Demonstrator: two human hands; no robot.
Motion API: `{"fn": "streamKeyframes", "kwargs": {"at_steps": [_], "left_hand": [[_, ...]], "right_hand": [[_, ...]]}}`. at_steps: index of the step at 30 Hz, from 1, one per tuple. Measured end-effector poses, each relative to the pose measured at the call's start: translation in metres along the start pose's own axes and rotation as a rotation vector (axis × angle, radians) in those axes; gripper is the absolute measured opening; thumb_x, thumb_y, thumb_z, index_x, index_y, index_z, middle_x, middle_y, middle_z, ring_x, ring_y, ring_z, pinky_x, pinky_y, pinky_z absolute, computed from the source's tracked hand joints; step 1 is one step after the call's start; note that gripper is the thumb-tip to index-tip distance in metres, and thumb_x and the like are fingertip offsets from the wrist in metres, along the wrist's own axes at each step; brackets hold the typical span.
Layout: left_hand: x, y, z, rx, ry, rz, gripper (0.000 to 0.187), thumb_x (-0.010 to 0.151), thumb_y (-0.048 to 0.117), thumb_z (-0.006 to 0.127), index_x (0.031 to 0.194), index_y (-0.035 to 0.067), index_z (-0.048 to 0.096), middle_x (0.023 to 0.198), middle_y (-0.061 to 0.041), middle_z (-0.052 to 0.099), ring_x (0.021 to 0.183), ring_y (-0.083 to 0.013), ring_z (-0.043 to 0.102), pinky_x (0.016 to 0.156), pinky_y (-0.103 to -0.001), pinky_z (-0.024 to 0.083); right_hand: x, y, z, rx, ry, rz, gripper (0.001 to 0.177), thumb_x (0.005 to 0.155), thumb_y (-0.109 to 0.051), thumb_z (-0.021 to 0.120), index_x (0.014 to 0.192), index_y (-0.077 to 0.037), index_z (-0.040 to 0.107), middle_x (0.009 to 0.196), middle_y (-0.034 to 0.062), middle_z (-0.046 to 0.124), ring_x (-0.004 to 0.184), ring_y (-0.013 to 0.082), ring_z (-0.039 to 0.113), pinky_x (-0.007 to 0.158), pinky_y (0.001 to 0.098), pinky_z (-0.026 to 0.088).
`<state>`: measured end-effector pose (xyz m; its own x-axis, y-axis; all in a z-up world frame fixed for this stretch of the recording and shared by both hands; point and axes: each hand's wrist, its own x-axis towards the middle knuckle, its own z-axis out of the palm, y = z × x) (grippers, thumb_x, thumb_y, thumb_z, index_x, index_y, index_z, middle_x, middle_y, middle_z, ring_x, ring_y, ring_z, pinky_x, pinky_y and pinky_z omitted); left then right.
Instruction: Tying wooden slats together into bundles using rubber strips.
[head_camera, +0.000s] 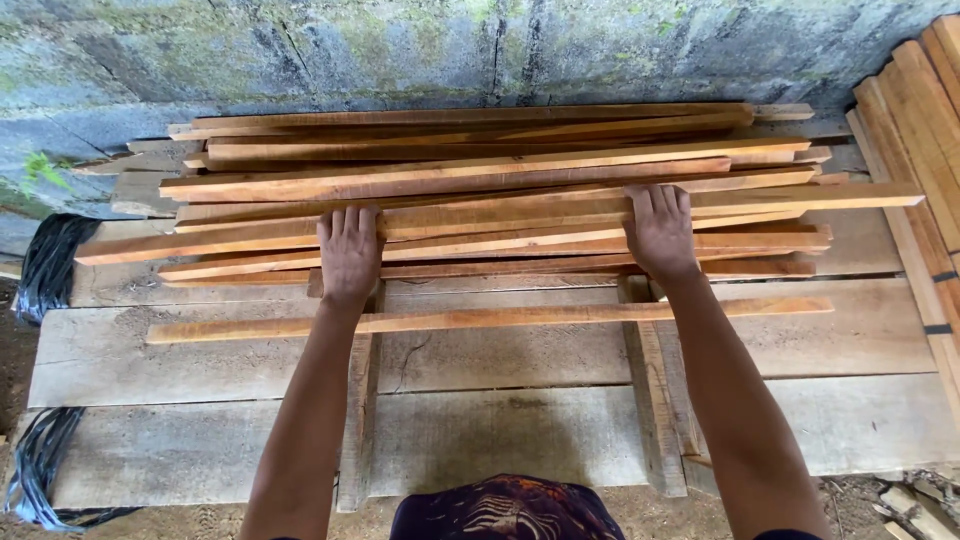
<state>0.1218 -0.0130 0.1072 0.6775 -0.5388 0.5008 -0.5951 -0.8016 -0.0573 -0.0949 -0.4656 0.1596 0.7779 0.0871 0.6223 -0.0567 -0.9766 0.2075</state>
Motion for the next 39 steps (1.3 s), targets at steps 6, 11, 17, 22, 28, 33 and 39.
{"fn": "streamKeyframes", "kwargs": {"at_steps": [6,11,17,22,28,33,39], "left_hand": [[-0.039,0.014,-0.051,-0.349,0.011,0.023,0.054,0.098,0.059,0.063,0.124,0.013,0.055,0.111,-0.007,0.056,0.108,-0.0255,0.055,0.109,-0.045,0.032],[-0.084,0.01,-0.029,-0.213,-0.011,0.01,0.057,0.098,0.06,0.059,0.125,0.011,0.055,0.115,-0.01,0.057,0.117,-0.0261,0.054,0.117,-0.047,0.029],[-0.148,0.017,0.004,-0.203,-0.025,-0.005,0.061,0.098,0.061,0.056,0.126,0.007,0.055,0.114,-0.014,0.055,0.119,-0.0312,0.054,0.12,-0.053,0.028],[-0.165,0.028,0.027,-0.242,-0.001,0.013,0.063,0.095,0.063,0.056,0.122,0.007,0.057,0.106,-0.012,0.056,0.111,-0.0319,0.058,0.117,-0.05,0.034],[-0.163,0.035,0.037,-0.294,0.02,0.032,0.057,0.097,0.06,0.054,0.118,0.008,0.057,0.107,-0.012,0.056,0.109,-0.0325,0.059,0.114,-0.047,0.039],[-0.165,0.048,0.03,-0.204,-0.033,0.052,0.054,0.092,0.056,0.061,0.118,0.009,0.057,0.108,-0.012,0.059,0.11,-0.0306,0.062,0.115,-0.045,0.04],[-0.17,0.038,0.053,-0.189,-0.133,0.058,0.059,0.095,0.067,0.05,0.118,0.012,0.057,0.107,-0.008,0.059,0.11,-0.0263,0.061,0.111,-0.043,0.04]], "right_hand": [[-0.035,-0.023,-0.039,0.22,-0.048,0.04,0.049,0.1,-0.044,0.067,0.133,-0.008,0.06,0.11,0.0106,0.053,0.105,0.0317,0.055,0.102,0.0469,0.039],[-0.081,-0.03,-0.03,0.188,0.029,0.052,0.058,0.104,-0.058,0.053,0.131,-0.008,0.061,0.114,0.0128,0.056,0.109,0.0314,0.057,0.106,0.0494,0.037],[-0.142,-0.053,-0.019,0.159,0.037,0.085,0.063,0.105,-0.06,0.044,0.129,-0.005,0.062,0.109,0.0147,0.057,0.106,0.0325,0.057,0.107,0.0506,0.038],[-0.152,-0.069,-0.018,0.231,-0.061,0.089,0.052,0.101,-0.05,0.057,0.128,-0.005,0.06,0.112,0.0159,0.058,0.103,0.0357,0.061,0.101,0.051,0.044],[-0.175,-0.063,0.028,0.2,-0.139,0.073,0.055,0.1,-0.054,0.054,0.13,-0.008,0.06,0.11,0.0137,0.057,0.099,0.0334,0.062,0.096,0.0476,0.047],[-0.18,-0.072,0.03,0.21,-0.32,0.117,0.053,0.097,-0.057,0.054,0.127,-0.014,0.058,0.109,0.0086,0.058,0.108,0.0292,0.063,0.105,0.0453,0.043],[-0.188,-0.065,0.041,0.216,-0.468,0.143,0.053,0.094,-0.056,0.059,0.128,-0.015,0.055,0.116,0.0079,0.061,0.115,0.0275,0.062,0.109,0.0448,0.04]]}}
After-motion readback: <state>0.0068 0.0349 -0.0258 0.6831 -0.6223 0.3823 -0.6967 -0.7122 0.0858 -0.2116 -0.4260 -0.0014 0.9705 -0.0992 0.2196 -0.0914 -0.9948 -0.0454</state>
